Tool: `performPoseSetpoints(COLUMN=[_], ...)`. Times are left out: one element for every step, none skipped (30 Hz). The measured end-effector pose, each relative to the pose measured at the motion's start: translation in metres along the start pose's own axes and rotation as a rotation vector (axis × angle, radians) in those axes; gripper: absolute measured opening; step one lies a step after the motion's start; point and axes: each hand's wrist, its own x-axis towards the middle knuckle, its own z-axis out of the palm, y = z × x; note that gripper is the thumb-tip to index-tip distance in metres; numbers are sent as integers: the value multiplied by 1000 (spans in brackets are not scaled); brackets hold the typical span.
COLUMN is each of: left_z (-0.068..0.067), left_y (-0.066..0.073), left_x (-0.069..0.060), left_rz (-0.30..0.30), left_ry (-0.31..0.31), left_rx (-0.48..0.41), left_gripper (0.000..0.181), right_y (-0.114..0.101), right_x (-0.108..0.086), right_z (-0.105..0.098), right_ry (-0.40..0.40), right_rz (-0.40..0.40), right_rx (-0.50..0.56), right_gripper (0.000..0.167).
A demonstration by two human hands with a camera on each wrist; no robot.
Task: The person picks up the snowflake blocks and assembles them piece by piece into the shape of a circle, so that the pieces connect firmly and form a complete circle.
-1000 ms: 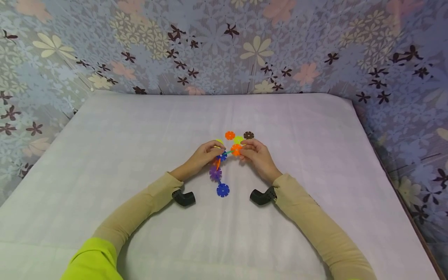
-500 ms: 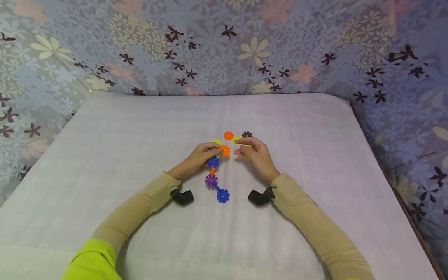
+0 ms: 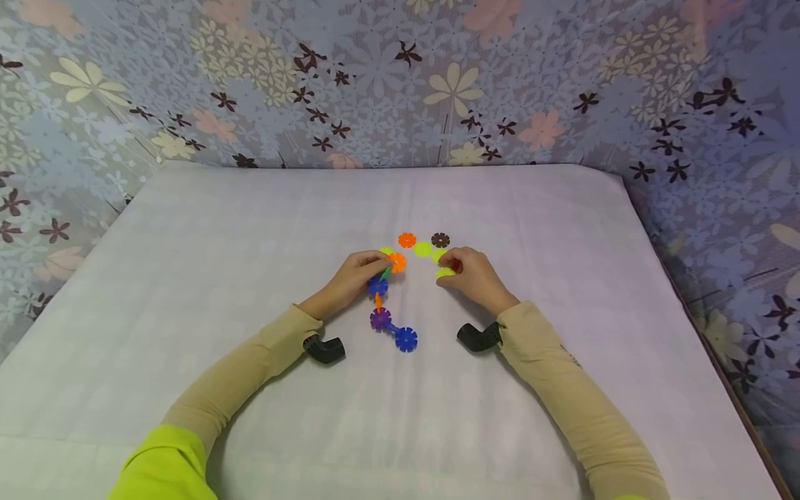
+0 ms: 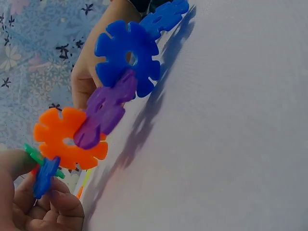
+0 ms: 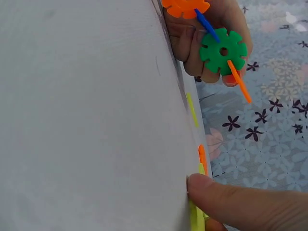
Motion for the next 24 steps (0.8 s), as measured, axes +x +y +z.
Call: performPoseSetpoints(left_z=[0,0,0,0,0,0,0,0,0,0,0,0,0,0,0,0,0,0,0,-1,-1,-1,-1,-1], left_y=[0,0,0,0,0,0,0,-1,-1,-1,-1,-1,-1,0,0,0,1,1,2,2,2,2,2,3], left_x=[0,0,0,1,1,1,1,1,1,1,1,1,1,1,0,0,0,0,0,0,0,0,0,0], left_rz=[1,2,3,4,4,4,6,3,-1,-6,-13,-17,-22,-28,-32,-35,-39,-43,-48,-52,-53,-54,-51,-46], left_ry=[-3,-4,-7,-8,-9,-8,-5,-3,0,5,9,11,11,10,5,2,-2,-8,-11,-15,-22,-26,-34,-43], left_rx=[11,21,25,32,34,34,33,27,21,17,12,9,13,22,28,43,59,77,100,118,134,159,175,187], left_gripper=[20,20,20,20,20,20,19,19,19,19,19,20,20,20,21,21,22,23,24,24,25,25,25,25], right_y=[0,-1,-2,-2,-2,-3,-3,-3,-3,-3,-3,-3,-3,-2,-2,-2,-3,-4,-6,-8,-11,-15,-19,-24], right_x=[0,0,0,0,0,-1,-1,-1,-1,-2,-1,-1,-1,0,0,1,1,0,0,-1,-1,-2,-4,-5], right_z=[0,-1,-1,-1,-1,-1,-1,0,0,0,1,2,2,3,4,5,7,8,9,10,12,13,13,14], right_ry=[-1,0,-1,-3,-4,-5,-5,-4,-1,5,14,24,36,47,59,74,84,94,105,113,121,129,135,143], right_rz=[9,19,31,43,57,69,76,76,76,71,62,53,45,38,34,25,20,17,10,-2,-22,-41,-55,-71], right_rx=[-2,-5,-5,-4,-4,-3,-5,-4,0,7,14,33,61,95,138,173,226,277,313,339,359,373,392,388], right_gripper=[33,35,37,37,36,35,32,30,26,23,21,20,20,21,22,23,24,24,23,22,19,17,15,13])
